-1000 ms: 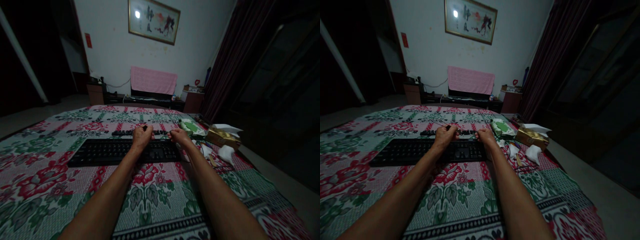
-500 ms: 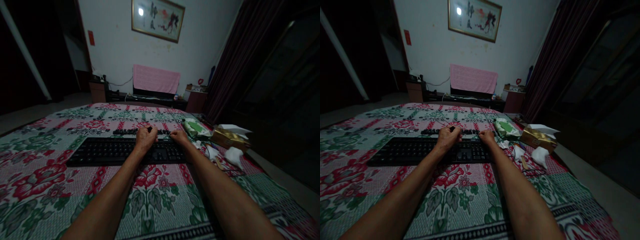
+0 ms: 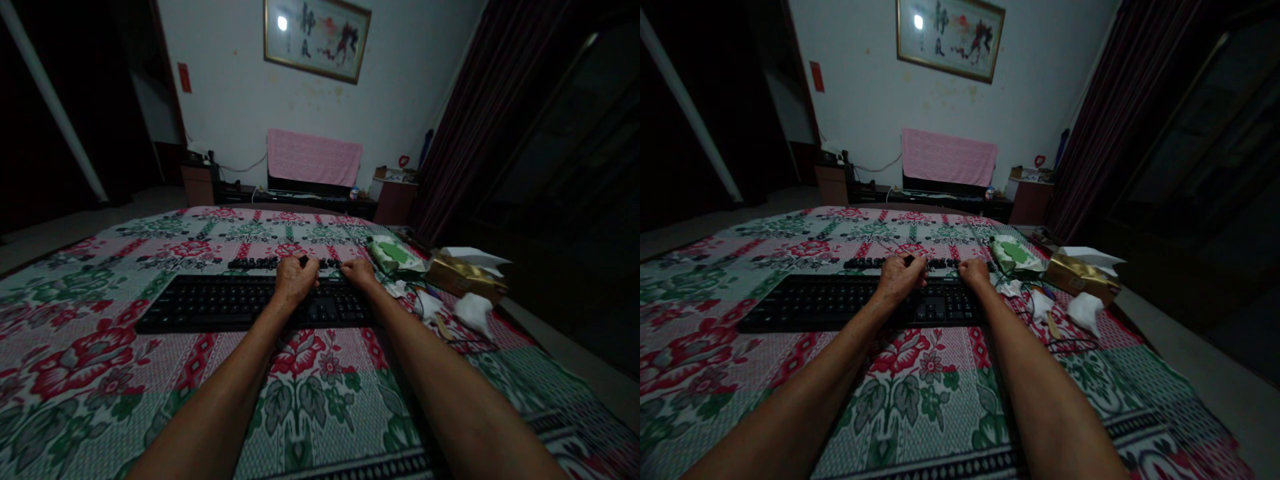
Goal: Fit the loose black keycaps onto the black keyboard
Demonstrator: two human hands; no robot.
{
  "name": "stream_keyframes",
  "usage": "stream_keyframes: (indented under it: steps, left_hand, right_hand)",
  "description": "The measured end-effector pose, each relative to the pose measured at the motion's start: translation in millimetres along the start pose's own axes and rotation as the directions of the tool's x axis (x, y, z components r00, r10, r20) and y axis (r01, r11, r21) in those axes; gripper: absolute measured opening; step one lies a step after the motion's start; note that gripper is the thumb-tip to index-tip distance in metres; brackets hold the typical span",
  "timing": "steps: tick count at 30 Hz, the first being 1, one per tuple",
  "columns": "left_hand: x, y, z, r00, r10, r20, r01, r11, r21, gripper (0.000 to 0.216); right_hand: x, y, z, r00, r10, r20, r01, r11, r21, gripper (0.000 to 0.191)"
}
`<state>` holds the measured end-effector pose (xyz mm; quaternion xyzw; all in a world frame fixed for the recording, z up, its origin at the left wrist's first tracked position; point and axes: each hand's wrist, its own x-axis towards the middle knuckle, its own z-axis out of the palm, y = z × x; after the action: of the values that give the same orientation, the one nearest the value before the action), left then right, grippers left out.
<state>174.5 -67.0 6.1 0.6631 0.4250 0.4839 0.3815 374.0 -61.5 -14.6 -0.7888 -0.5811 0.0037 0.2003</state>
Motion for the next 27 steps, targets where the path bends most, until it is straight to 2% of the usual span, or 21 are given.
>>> stream_keyframes:
  steps: [9, 15, 27]
  left_hand:
    - [1.4, 0.1, -1.6, 1.000, -0.009, 0.003, 0.008, 0.999, 0.035, 0.028]
    - [2.2, -4.4, -1.4, 1.000, 0.010, 0.006, -0.010, 0.999, 0.044, 0.029]
    - [1.2, -2.8, -2.9, 1.000, -0.001, 0.012, 0.000, 0.999, 0.036, 0.027]
  right_hand:
    - [-1.7, 0.8, 0.4, 0.991, 0.109, -0.076, -0.110, 0.994, -0.008, 0.022]
    - [0.3, 0.5, -0.8, 0.993, 0.120, -0.021, -0.120, 0.993, 0.002, 0.017]
    - [0.7, 3.3, 1.9, 0.992, 0.118, -0.033, -0.117, 0.993, 0.034, 0.021]
